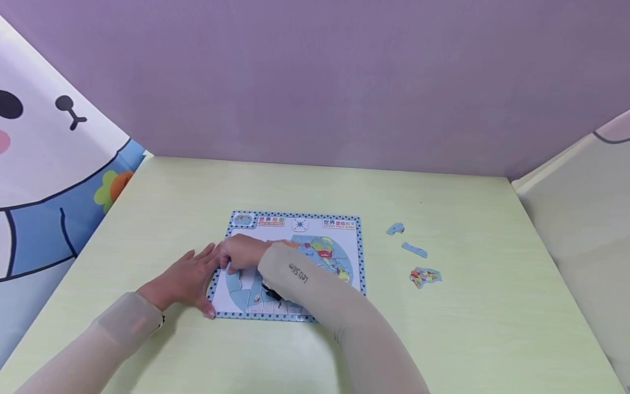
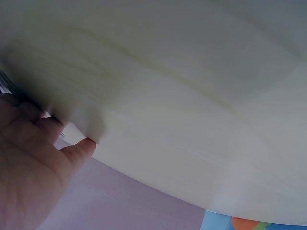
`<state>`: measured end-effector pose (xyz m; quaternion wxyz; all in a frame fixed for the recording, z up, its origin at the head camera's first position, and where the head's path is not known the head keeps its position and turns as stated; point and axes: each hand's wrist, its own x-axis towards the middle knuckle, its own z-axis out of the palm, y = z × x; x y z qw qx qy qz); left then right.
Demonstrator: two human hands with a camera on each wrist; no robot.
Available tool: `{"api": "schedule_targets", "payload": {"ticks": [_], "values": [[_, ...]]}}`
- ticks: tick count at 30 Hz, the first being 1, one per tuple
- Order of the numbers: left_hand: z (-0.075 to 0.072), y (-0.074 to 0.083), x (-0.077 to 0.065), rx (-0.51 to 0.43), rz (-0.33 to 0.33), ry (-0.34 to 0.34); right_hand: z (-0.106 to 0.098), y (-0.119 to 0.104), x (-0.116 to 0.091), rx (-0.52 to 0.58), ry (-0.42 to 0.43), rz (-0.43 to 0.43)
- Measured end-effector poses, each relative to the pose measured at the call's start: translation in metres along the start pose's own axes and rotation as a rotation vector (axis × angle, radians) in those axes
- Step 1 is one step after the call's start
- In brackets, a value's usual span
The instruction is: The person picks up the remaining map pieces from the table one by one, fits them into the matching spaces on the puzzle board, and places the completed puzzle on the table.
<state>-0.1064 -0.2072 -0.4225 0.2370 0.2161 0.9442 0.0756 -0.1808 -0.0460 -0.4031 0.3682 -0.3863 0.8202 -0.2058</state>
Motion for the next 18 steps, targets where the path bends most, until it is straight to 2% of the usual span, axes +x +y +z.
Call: {"api": "schedule_targets", "payload": {"ticks": [5,14,18], "values": [[0.000,0.001,0.000,-0.005,-0.010,0.001,0.002,-0.006,-0.002,-0.126,0.014,-0.015],[0.001,0.000,-0.001,-0.014,0.002,0.022,0.004,-0.013,-0.007,-0.239,0.062,0.068],[0.001,0.000,-0.001,0.003,-0.003,0.014,0.004,-0.008,-0.007,-0.238,0.064,0.090]]}}
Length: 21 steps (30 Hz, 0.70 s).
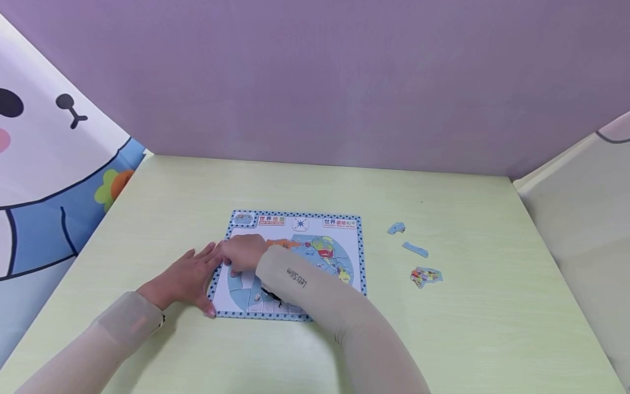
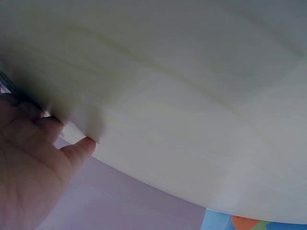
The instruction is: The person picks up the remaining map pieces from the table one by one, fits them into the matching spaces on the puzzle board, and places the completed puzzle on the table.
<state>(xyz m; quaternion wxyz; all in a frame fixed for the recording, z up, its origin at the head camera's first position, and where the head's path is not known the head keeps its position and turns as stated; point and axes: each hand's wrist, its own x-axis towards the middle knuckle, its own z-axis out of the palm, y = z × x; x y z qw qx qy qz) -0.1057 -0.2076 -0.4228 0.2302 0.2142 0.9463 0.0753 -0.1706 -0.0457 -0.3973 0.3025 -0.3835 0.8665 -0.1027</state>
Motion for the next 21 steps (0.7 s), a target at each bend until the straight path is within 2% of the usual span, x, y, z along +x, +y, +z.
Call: {"api": "schedule_targets", "payload": {"ticks": [7,12,21], "values": [[-0.001,0.001,0.000,0.010,-0.004,-0.017,-0.010,0.024,-0.008,0.136,0.050,0.043],[-0.003,0.001,0.001,0.002,-0.019,-0.034,-0.019,0.053,-0.026,0.212,0.109,0.095],[-0.002,-0.008,-0.001,0.003,-0.016,-0.033,-0.014,0.106,-0.064,0.375,0.211,0.190]]}}
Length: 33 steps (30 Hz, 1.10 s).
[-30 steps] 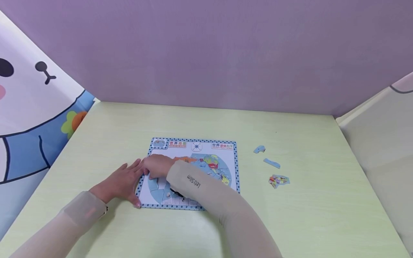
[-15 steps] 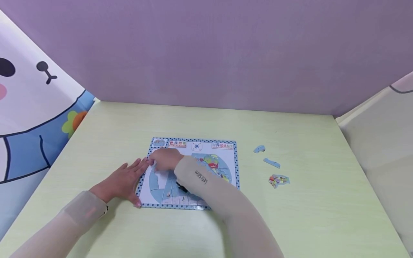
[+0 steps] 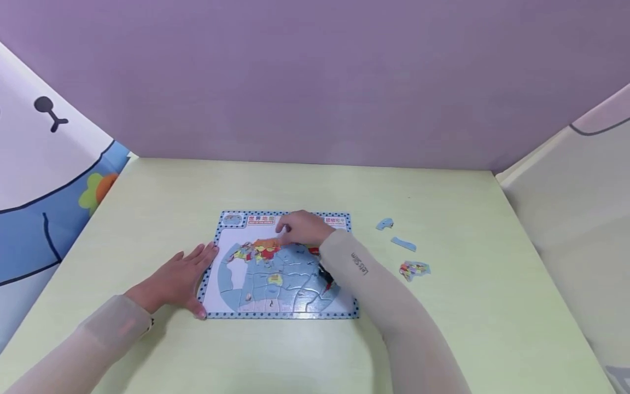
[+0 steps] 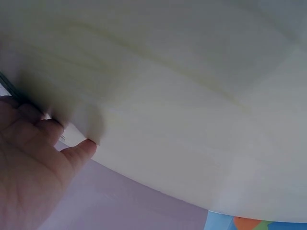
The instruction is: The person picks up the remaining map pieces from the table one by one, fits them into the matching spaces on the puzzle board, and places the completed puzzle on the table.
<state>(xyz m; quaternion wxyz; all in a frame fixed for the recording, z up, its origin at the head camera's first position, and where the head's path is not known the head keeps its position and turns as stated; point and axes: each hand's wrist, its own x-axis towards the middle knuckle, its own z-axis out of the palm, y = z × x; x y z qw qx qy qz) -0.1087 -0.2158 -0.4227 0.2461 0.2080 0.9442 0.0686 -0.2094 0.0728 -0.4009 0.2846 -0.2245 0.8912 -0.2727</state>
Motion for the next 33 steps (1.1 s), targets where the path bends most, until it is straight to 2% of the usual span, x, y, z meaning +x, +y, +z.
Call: {"api": "schedule_targets", "payload": {"ticks": [6,10,20,23,26,33], "values": [[-0.001,-0.005,-0.004,-0.008,-0.007,0.000,-0.016,0.032,-0.023,0.028,0.082,0.036],[-0.001,-0.008,-0.007,-0.004,-0.012,0.000,-0.029,0.052,-0.039,0.028,0.106,0.054],[0.001,-0.012,-0.009,-0.004,-0.031,-0.009,-0.071,0.105,-0.094,-0.122,0.155,0.034],[0.001,-0.011,-0.009,-0.006,-0.029,-0.006,-0.085,0.121,-0.116,-0.156,0.157,0.028],[0.001,-0.010,-0.009,-0.006,-0.030,-0.004,-0.094,0.135,-0.135,-0.176,0.138,0.055],[0.000,-0.010,-0.010,-0.013,-0.041,-0.005,-0.090,0.164,-0.163,-0.203,0.074,0.144]]}}
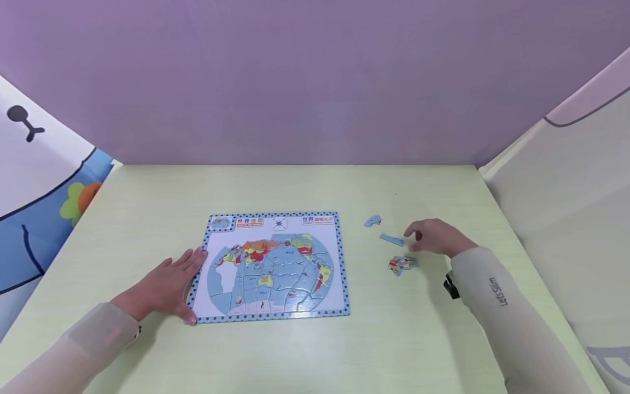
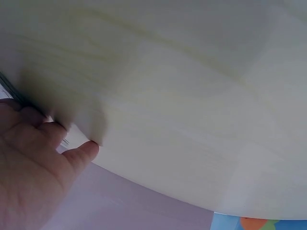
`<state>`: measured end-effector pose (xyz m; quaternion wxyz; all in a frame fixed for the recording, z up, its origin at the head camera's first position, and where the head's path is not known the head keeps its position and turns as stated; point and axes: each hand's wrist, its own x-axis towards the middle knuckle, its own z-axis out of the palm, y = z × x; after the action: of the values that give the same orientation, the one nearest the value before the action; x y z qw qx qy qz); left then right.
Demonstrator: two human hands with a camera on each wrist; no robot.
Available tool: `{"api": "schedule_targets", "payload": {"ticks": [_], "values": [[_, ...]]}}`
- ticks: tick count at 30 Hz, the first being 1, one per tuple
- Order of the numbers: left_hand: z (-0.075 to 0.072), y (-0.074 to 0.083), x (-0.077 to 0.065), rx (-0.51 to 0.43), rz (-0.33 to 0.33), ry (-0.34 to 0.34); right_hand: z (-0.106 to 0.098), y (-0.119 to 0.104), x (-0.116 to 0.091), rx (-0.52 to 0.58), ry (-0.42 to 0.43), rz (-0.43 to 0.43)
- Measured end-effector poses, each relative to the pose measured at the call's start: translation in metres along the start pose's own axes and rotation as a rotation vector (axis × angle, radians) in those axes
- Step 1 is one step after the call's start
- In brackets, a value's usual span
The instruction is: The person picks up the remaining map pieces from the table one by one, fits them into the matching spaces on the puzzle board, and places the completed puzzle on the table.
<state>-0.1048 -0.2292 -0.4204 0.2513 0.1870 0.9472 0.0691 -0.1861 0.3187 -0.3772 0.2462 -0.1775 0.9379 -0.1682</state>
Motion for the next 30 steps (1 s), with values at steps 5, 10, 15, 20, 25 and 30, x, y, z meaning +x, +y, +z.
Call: {"api": "schedule_targets", "payload": {"ticks": [5,10,15,20,25,30], "values": [[0.000,-0.001,-0.001,-0.010,-0.018,-0.008,0.012,0.010,-0.006,0.039,-0.014,0.021],[0.000,0.000,-0.001,-0.008,-0.014,-0.007,0.019,0.013,-0.010,0.084,-0.002,0.024],[-0.001,0.001,-0.002,-0.006,-0.004,-0.004,0.023,0.012,-0.012,0.105,0.001,0.037],[0.000,0.002,-0.002,-0.006,0.005,0.002,0.028,0.010,-0.014,0.119,0.008,0.047],[0.002,0.001,-0.001,0.028,0.011,0.002,0.036,0.009,-0.015,0.046,0.064,0.007],[0.001,0.001,0.001,0.057,0.017,-0.001,0.043,0.003,-0.014,-0.053,0.081,-0.038]]}}
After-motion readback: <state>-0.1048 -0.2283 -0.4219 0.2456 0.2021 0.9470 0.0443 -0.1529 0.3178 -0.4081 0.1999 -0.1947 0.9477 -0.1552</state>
